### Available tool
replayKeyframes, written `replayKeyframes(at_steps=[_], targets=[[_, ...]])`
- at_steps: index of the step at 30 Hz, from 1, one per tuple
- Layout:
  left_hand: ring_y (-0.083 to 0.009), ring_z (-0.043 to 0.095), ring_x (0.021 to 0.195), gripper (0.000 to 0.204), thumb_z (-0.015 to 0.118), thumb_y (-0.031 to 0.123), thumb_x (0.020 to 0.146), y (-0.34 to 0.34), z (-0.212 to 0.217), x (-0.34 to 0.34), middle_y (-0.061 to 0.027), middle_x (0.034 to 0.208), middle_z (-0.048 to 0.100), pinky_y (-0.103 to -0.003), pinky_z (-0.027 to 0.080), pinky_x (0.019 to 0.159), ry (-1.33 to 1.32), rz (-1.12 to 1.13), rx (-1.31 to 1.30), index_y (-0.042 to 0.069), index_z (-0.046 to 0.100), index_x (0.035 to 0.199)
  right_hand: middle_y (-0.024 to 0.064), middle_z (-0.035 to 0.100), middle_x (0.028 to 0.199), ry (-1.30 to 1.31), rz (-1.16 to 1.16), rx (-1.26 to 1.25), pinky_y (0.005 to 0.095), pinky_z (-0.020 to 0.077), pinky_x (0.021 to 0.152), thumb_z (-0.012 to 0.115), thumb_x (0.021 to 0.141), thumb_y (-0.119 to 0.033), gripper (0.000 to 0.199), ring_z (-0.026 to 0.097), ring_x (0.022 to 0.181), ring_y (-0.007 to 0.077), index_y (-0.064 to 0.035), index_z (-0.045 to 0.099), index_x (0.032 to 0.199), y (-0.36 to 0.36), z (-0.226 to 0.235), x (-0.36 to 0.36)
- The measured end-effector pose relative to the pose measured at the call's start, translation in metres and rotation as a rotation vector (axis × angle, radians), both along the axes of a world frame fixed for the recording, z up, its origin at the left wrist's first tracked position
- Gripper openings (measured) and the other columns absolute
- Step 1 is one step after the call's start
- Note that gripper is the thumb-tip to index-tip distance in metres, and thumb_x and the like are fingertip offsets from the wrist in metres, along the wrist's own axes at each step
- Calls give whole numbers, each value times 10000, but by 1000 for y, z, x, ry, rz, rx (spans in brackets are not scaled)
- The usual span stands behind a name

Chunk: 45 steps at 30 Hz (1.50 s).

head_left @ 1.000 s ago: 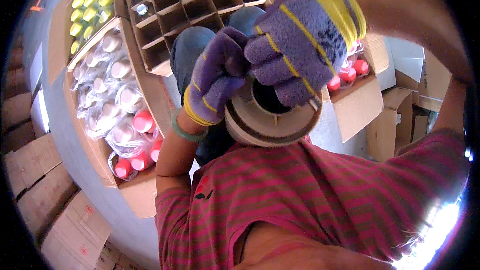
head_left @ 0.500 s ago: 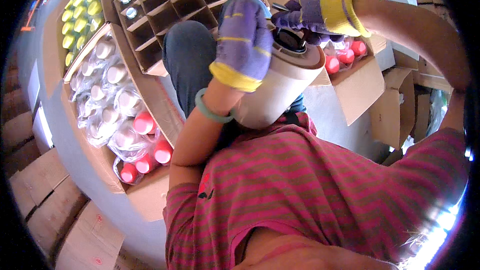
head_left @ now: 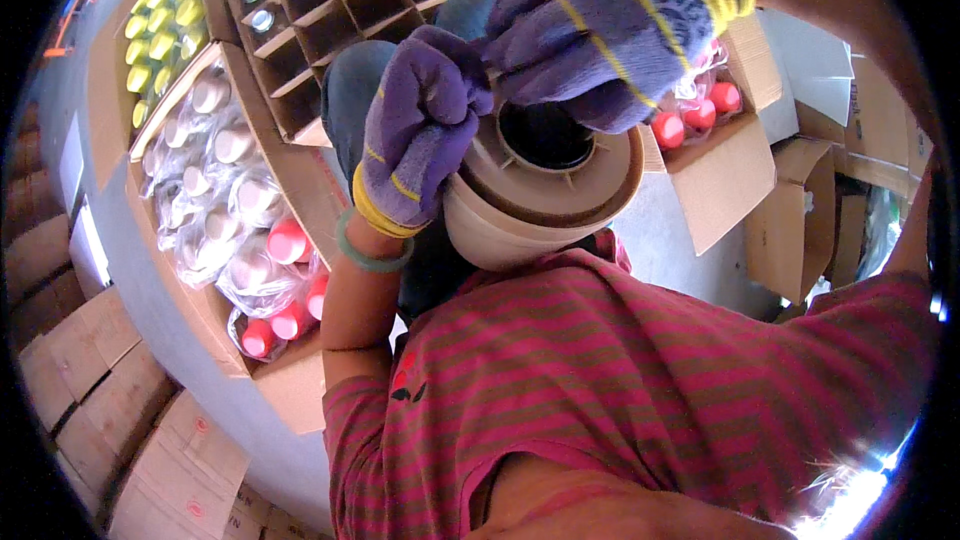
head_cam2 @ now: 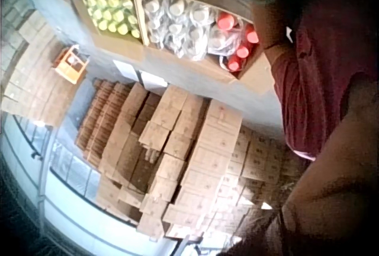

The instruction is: The person assembles candles by placing a metal base into a cylindrical container, inserting a wax roll, and securing a lid. They then use a tool to adjust the wick inside the container before placing the finished unit into a plastic bag.

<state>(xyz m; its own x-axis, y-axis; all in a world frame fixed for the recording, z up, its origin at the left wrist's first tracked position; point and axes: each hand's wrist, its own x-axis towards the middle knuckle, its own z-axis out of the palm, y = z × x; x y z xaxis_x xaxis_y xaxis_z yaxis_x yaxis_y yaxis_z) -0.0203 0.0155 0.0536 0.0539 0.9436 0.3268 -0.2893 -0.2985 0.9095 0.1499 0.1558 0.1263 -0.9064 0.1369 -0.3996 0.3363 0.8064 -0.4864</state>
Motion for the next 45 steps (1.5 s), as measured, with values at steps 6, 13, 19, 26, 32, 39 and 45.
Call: replayKeyframes(at_steps=[6,13,19,26,32,39,45], targets=[[-130,469,808,234,509,-12,808,4,-9,1,-48,947,500,-267,429,776,57,128,-26,-2,489,1040,75,629,850,-82,-112,13,354,476,610,578,883,-464,391,611,729,192,-136,644,1085,5,-18,-10],[-75,489,823,214,492,-3,907,22,-42,14,3,939,528,-211,453,710,-64,420,-207,9,518,1119,95,644,890,-169,-251,18,375,486,650,555,888,-456,386,629,777,217,-135,646,1081,-1,-31,-14],[-104,483,706,56,487,14,897,46,-48,12,-9,809,508,-245,434,632,540,482,-36,43,531,916,111,657,925,-189,-297,-3,393,495,685,535,892,-450,384,644,819,238,-133,648,1077,8,-33,-9],[-128,507,807,166,476,-21,811,33,-33,-12,-20,884,519,-252,440,751,275,343,-53,33,546,951,131,673,965,-188,-364,159,414,505,725,512,897,-442,383,662,867,263,-131,650,1072,60,-59,7],[-245,537,940,131,496,51,824,21,-49,-57,-140,1011,541,-326,422,913,122,364,-98,-38,544,907,148,686,999,-422,-511,515,432,513,759,492,900,-436,384,677,908,284,-130,652,1068,146,-181,101],[-304,563,976,178,528,129,854,10,-43,-52,-195,1023,592,-439,446,912,165,403,33,11,512,986,147,688,1033,-378,-795,573,430,525,812,528,875,-347,353,666,988,296,-104,670,1088,128,-291,175],[-270,557,955,110,508,117,862,25,-27,-33,-166,969,571,-394,468,869,197,365,-13,25,495,922,122,594,1207,24,-867,862,454,450,914,598,795,-291,435,548,1107,348,-113,574,1192,69,-236,142]])
